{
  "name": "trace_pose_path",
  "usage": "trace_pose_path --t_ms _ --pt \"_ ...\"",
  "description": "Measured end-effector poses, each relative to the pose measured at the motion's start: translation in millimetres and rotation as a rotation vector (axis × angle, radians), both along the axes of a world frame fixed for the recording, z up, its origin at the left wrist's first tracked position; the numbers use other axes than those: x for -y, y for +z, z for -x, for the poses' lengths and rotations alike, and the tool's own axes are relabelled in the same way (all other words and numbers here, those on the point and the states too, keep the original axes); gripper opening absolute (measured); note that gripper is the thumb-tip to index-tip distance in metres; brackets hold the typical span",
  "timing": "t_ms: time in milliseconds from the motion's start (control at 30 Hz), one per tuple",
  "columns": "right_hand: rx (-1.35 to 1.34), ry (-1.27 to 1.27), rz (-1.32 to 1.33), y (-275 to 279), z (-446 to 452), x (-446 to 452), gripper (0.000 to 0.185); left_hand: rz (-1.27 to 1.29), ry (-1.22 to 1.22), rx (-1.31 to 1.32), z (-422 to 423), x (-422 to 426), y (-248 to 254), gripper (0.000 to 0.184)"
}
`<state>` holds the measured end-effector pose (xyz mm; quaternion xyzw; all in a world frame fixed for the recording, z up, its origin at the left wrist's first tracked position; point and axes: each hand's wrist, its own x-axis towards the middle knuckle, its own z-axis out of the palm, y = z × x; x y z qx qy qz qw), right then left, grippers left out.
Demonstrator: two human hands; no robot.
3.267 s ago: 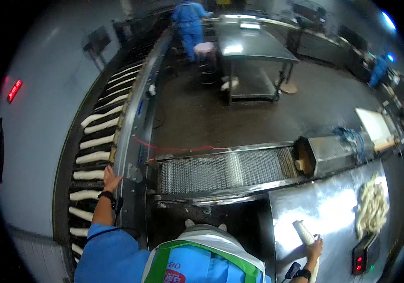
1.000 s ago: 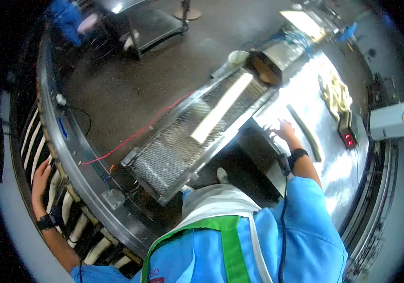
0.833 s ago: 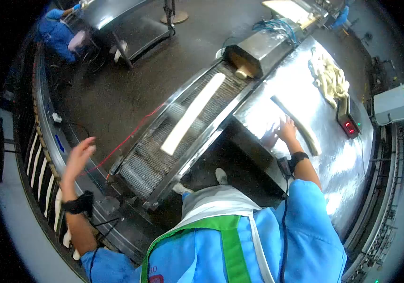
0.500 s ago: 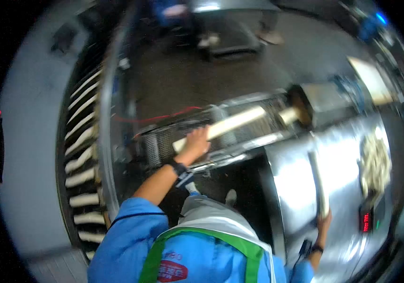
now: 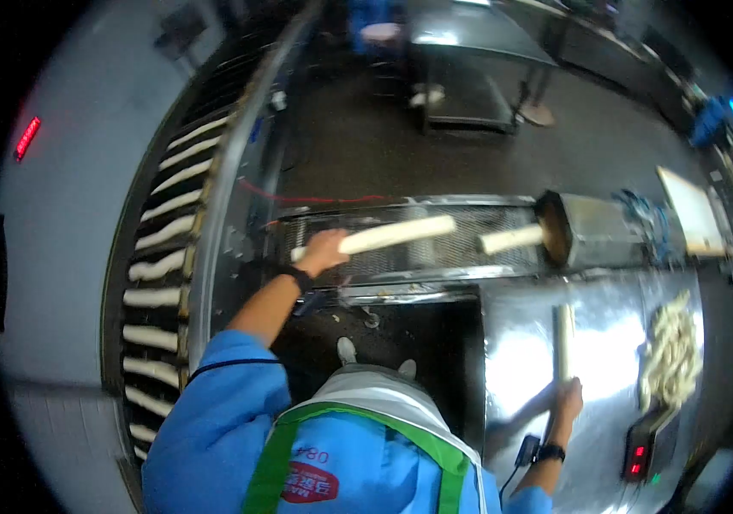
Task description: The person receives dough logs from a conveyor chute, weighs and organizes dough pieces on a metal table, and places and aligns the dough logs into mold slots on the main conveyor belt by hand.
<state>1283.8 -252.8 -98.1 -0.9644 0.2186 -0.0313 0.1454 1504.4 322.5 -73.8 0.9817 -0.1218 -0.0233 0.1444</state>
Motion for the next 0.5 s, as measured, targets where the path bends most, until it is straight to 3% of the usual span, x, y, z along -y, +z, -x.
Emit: trace_pose_path --t_ms 100,133,267,333,500 --pt "-0.022 -0.158 0.033 4 -7 -12 0.027 0.572 0.116 -0.553 -25 -19 -5 0.033" --pt "-0.121 -0.219 0.022 4 -10 -11 0.027 0.758 0.195 -0.748 -20 -2 34 0.030" --pt "0.080 -0.110 0.072 -11 -7 -2 0.027 0.973 0.371 -0.895 -17 65 89 0.022" --pt "-0.114 -0.182 0.053 14 -18 -13 0.030 1.030 0.297 -0.906 -14 107 105 0.019" --pt "-0.029 -0.127 -0.057 14 -13 -13 0.038 1.092 -0.092 -0.987 33 230 88 0.020"
